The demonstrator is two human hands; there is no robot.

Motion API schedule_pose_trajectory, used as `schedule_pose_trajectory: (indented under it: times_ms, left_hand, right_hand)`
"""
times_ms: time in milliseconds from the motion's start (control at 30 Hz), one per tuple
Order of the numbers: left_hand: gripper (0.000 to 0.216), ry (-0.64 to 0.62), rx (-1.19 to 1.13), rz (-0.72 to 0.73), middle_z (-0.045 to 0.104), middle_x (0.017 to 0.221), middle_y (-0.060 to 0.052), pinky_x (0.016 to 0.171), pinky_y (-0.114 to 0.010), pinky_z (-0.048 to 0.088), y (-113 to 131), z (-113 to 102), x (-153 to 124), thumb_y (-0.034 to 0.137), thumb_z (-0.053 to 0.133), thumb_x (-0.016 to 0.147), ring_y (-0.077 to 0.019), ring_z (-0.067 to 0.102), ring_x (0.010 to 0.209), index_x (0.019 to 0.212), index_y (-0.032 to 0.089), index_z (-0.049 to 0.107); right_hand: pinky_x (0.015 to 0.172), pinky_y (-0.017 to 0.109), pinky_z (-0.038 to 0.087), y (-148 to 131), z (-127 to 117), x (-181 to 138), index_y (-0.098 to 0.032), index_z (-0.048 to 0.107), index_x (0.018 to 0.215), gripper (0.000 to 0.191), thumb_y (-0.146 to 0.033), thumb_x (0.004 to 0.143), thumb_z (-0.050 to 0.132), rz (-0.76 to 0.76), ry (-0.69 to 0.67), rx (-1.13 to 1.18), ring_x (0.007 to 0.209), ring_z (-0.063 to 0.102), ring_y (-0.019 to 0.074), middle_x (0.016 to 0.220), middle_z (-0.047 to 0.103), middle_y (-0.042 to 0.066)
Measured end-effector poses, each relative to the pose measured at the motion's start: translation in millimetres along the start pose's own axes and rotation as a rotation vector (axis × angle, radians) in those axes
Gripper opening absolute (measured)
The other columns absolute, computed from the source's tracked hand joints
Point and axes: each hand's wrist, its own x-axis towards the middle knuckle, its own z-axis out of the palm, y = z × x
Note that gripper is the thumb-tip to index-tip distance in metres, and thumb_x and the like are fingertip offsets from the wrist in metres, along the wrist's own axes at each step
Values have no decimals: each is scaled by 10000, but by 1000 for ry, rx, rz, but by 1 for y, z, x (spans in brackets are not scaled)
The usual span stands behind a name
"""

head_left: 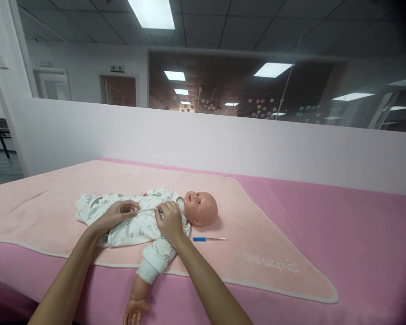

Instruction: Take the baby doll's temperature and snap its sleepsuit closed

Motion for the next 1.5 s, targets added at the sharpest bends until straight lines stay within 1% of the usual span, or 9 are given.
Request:
schedule_pose_trajectory:
  times_ms: [100, 200, 433, 633, 800, 1067, 1267, 1400, 1500]
  left_hand:
    - [508, 21, 6, -15, 632, 876, -70, 745, -308, 457, -2, 0, 2, 426, 665, 624, -204, 577, 839, 1053, 172, 570]
    - [571, 28, 24, -36, 641, 883, -82, 740, -327, 465, -2, 1, 3, 433, 674, 603, -225, 584, 852, 1095, 167, 561]
    - [453, 103, -36, -30, 650, 745, -40, 738, -295, 461, -5, 3, 2, 402, 673, 596, -195, 592, 785, 984, 180, 599]
    - [477, 42, 30, -14, 617, 830, -52, 727, -301, 452, -4, 1, 3, 397, 643, 631, -198, 570, 811, 1049, 178, 567]
    - [414, 15, 61, -10, 590, 838, -51, 697, -281, 446, -2, 1, 2, 379, 638, 635, -191, 551, 802, 992, 180, 577]
    - [458, 49, -16, -26, 581, 746, -39, 649, -268, 443, -5, 2, 4, 421, 676, 591, -175, 550, 726, 957, 170, 563]
    - [396, 87, -34, -8, 563, 742, -28, 579, -223, 398, -2, 5, 0, 450, 626, 654, -148, 523, 686, 926, 176, 536]
    - [359, 79, -35, 20, 555, 780, -32, 603, -228, 402, 5, 7, -7, 478, 575, 694, -159, 520, 730, 893, 186, 512]
    - [375, 76, -34, 31, 551, 820, -34, 647, -240, 415, 7, 8, -10, 509, 542, 710, -166, 517, 773, 911, 195, 500]
  right_hand:
    - [723, 284, 345, 0, 1, 0, -195, 540, 745, 86, -197, 809, 483, -2, 0, 4, 765, 482, 152, 775, 574, 18]
    - [721, 285, 345, 1, 1, 0, -195, 543, 749, 84, -197, 808, 483, 0, -1, -1, 765, 483, 153, 774, 574, 20]
    - [723, 279, 342, 0, 0, 0, -194, 537, 746, 73, -194, 802, 490, -1, -5, -4, 763, 478, 151, 774, 578, 15]
    - [715, 283, 343, 1, 1, 0, -195, 541, 748, 75, -195, 802, 490, 1, -3, -5, 758, 480, 154, 774, 576, 19]
    - [717, 284, 345, 0, 0, 0, -197, 541, 749, 78, -199, 805, 486, -8, -1, -8, 757, 484, 155, 771, 573, 20]
    - [714, 286, 345, 0, 0, 0, -197, 538, 745, 81, -194, 803, 482, -8, 7, -9, 758, 484, 157, 770, 572, 23]
    - [716, 282, 345, 0, 0, 1, -198, 538, 748, 77, -197, 804, 484, -8, -3, -5, 761, 485, 156, 774, 577, 20]
    - [715, 284, 345, 0, 0, 1, -200, 542, 751, 79, -196, 804, 484, -13, -2, -15, 758, 484, 156, 769, 573, 20]
    - [714, 282, 345, 0, 0, 1, -199, 540, 752, 73, -194, 802, 487, -14, 2, -18, 756, 484, 153, 768, 570, 17]
